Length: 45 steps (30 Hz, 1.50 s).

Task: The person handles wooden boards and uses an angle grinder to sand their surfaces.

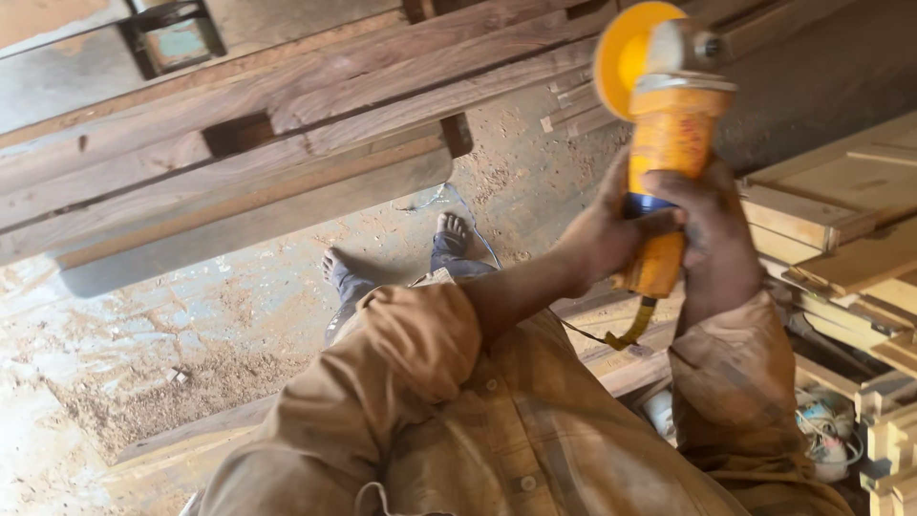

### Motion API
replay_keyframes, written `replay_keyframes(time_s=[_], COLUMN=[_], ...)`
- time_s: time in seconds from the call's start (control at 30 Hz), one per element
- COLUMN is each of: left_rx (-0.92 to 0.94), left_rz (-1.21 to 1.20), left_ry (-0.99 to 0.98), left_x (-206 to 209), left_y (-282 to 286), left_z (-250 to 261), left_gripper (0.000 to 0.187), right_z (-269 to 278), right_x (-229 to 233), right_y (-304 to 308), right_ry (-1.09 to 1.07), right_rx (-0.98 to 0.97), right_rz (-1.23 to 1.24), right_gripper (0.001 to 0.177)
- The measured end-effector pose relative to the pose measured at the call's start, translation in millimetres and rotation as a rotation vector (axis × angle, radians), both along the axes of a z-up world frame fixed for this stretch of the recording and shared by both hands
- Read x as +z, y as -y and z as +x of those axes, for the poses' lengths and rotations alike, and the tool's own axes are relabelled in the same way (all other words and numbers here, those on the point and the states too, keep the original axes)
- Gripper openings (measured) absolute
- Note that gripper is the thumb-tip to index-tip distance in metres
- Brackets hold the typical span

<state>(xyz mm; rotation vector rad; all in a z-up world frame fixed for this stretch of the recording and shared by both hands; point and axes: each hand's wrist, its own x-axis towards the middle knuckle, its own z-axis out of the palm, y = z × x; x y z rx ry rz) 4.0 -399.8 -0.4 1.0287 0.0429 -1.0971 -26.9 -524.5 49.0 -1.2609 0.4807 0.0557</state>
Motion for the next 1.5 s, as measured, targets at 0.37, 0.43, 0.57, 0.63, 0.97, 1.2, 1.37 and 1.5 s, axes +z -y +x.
replay_keyframes(time_s=[0.37,0.43,0.57,0.63,0.97,1.2,1.37,1.5], left_rx=[0.274,0.290,0.126,0.003,-0.547,-0.033,0.217,0.414], left_rz=[-0.103,-0.094,-0.047,0.022,0.489,1.003,1.316,1.233], left_ry=[-0.128,-0.112,0.017,0.058,0.974,1.196,1.522,1.042], left_x=[-4,-8,-31,-33,-17,-26,-17,-11], left_y=[-128,-124,-71,-27,-55,-260,-310,-318], left_z=[-4,-4,0,5,36,50,54,42], left_gripper=[0.084,0.084,0.076,0.066,0.069,0.045,0.041,0.035], right_z=[53,51,43,30,-20,-36,-21,53], right_x=[-35,-33,-29,-16,29,18,1,-30], right_y=[-101,-98,-51,-22,8,-13,-17,-7], right_ry=[-0.008,-0.005,-0.098,-0.097,-0.044,-0.074,0.027,-0.069], right_rx=[0.431,0.388,0.279,0.156,-0.102,-0.108,0.084,0.492], right_rz=[-0.044,-0.005,-0.051,-0.105,-0.008,0.080,0.139,0.173], right_gripper=[0.054,0.059,0.050,0.049,0.038,0.047,0.049,0.064])
